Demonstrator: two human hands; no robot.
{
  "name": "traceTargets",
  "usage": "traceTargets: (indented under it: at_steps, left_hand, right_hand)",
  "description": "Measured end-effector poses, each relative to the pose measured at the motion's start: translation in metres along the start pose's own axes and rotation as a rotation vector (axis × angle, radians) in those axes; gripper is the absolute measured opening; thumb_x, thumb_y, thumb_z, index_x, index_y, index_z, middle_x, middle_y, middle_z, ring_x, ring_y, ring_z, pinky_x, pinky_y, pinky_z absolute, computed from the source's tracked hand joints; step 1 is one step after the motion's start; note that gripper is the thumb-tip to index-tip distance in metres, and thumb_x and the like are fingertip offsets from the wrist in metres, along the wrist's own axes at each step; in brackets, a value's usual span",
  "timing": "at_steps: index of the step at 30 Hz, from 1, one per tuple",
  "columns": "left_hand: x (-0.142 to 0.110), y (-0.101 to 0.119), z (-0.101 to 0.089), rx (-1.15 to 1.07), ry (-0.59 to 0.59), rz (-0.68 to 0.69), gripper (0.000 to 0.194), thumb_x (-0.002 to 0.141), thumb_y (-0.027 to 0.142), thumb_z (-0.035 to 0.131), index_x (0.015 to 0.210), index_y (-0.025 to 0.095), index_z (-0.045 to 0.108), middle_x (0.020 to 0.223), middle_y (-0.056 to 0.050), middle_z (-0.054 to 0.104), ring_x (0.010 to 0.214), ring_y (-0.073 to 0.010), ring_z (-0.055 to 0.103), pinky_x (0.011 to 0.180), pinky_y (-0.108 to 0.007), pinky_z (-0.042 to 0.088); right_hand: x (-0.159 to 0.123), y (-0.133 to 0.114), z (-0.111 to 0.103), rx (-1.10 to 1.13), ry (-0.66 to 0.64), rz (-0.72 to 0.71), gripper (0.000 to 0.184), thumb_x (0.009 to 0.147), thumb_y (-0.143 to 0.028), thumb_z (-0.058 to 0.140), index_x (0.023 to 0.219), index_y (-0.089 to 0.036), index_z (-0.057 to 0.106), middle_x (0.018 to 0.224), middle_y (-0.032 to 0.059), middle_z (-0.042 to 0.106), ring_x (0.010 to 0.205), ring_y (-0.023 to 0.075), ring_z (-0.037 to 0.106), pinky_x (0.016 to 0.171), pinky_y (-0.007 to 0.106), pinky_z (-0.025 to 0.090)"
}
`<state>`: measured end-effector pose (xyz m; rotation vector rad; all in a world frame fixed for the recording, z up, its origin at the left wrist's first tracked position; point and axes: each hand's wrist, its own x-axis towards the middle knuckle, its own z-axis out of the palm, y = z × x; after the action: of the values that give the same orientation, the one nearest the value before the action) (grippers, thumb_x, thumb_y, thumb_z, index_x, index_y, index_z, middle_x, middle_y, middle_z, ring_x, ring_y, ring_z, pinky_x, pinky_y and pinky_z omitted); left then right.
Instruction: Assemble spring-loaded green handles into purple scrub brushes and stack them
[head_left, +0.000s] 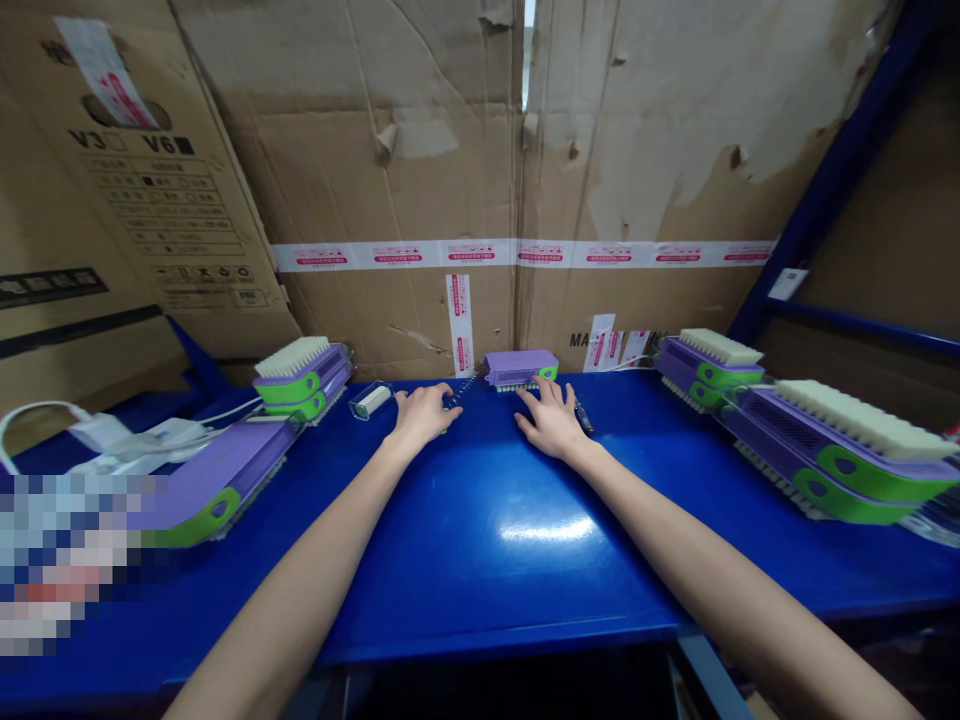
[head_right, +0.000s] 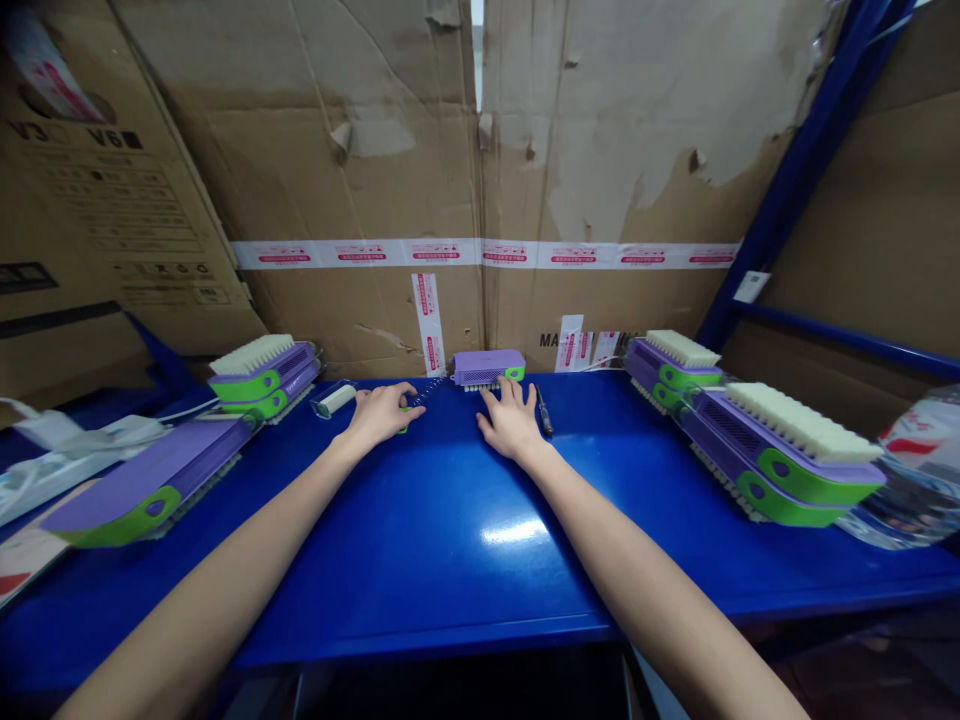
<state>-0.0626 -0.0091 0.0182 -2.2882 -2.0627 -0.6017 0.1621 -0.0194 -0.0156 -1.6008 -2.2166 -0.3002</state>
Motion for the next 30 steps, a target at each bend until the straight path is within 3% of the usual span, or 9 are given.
traceTargets:
  at_steps: [6, 8, 11, 15, 18, 23, 26, 30]
  left_hand:
    - [0.004, -0.005, -0.005, -0.126, 0.323, -0.120, 0.027, 0.084, 0.031, 0.054, 0.106, 0.018, 0.061, 0.097, -0.009, 0.069, 0.097, -0.0253, 0.062, 0.087, -0.037, 0.040]
    - [0.005, -0.006, -0.005, -0.193, 0.439, -0.082, 0.024, 0.083, 0.031, 0.056, 0.102, 0.017, 0.060, 0.096, -0.009, 0.068, 0.095, -0.0231, 0.062, 0.087, -0.035, 0.041]
    - [0.005, -0.003, 0.000, -0.294, 0.520, 0.113, 0.019, 0.081, 0.025, 0.059, 0.099, 0.017, 0.058, 0.097, -0.007, 0.067, 0.093, -0.0208, 0.061, 0.086, -0.034, 0.044]
    - [0.000, 0.011, 0.012, -0.354, 0.426, 0.432, 0.020, 0.080, 0.014, 0.058, 0.100, 0.018, 0.058, 0.096, -0.006, 0.066, 0.091, -0.0195, 0.060, 0.084, -0.033, 0.047]
    - [-0.005, 0.023, 0.021, -0.360, 0.336, 0.545, 0.024, 0.080, 0.012, 0.058, 0.103, 0.019, 0.059, 0.097, -0.005, 0.065, 0.091, -0.0190, 0.061, 0.083, -0.033, 0.048]
    - [-0.009, 0.030, 0.024, -0.406, 0.287, 0.553, 0.028, 0.077, 0.014, 0.065, 0.103, 0.019, 0.058, 0.095, -0.005, 0.064, 0.088, -0.0185, 0.060, 0.082, -0.033, 0.049]
    - [-0.010, 0.031, 0.022, -0.439, 0.281, 0.538, 0.031, 0.074, 0.015, 0.068, 0.102, 0.017, 0.057, 0.095, -0.006, 0.064, 0.085, -0.0178, 0.059, 0.080, -0.033, 0.049]
    - [-0.013, 0.036, 0.019, -0.410, 0.301, 0.566, 0.017, 0.076, 0.016, 0.067, 0.090, 0.017, 0.059, 0.086, -0.004, 0.064, 0.082, -0.0176, 0.057, 0.075, -0.030, 0.047]
  right_hand:
    - [0.000, -0.001, -0.004, 0.069, 0.040, -0.052, 0.042, 0.089, -0.032, 0.045, 0.128, -0.019, 0.053, 0.140, 0.0175, 0.041, 0.131, 0.0321, 0.033, 0.106, 0.060, 0.018]
    - [0.000, -0.004, -0.005, 0.133, 0.083, -0.095, 0.039, 0.089, -0.030, 0.044, 0.125, -0.019, 0.055, 0.136, 0.0157, 0.047, 0.128, 0.0301, 0.037, 0.107, 0.055, 0.022]
    - [0.002, -0.010, -0.006, 0.345, 0.152, -0.141, 0.038, 0.089, -0.030, 0.046, 0.123, -0.017, 0.056, 0.129, 0.0139, 0.055, 0.122, 0.0271, 0.046, 0.104, 0.046, 0.031]
    - [0.003, -0.020, -0.004, 0.842, 0.172, 0.012, 0.047, 0.082, -0.039, 0.057, 0.123, -0.016, 0.055, 0.111, 0.0115, 0.066, 0.103, 0.0230, 0.060, 0.091, 0.039, 0.045]
    - [0.004, -0.024, -0.006, 1.201, 0.086, 0.176, 0.050, 0.076, -0.043, 0.063, 0.119, -0.018, 0.058, 0.090, 0.0058, 0.070, 0.081, 0.0187, 0.065, 0.074, 0.033, 0.051]
    - [0.004, -0.022, -0.015, 1.511, -0.023, 0.353, 0.036, 0.068, -0.038, 0.071, 0.095, -0.016, 0.067, 0.075, 0.0039, 0.069, 0.066, 0.0137, 0.063, 0.056, 0.023, 0.047]
    - [0.004, -0.020, -0.017, 1.611, -0.047, 0.400, 0.033, 0.064, -0.034, 0.073, 0.091, -0.016, 0.067, 0.080, 0.0046, 0.070, 0.069, 0.0137, 0.064, 0.057, 0.022, 0.048]
    - [0.003, -0.021, -0.016, 1.713, -0.114, 0.383, 0.033, 0.061, -0.034, 0.077, 0.087, -0.018, 0.065, 0.086, 0.0033, 0.069, 0.077, 0.0145, 0.064, 0.063, 0.024, 0.051]
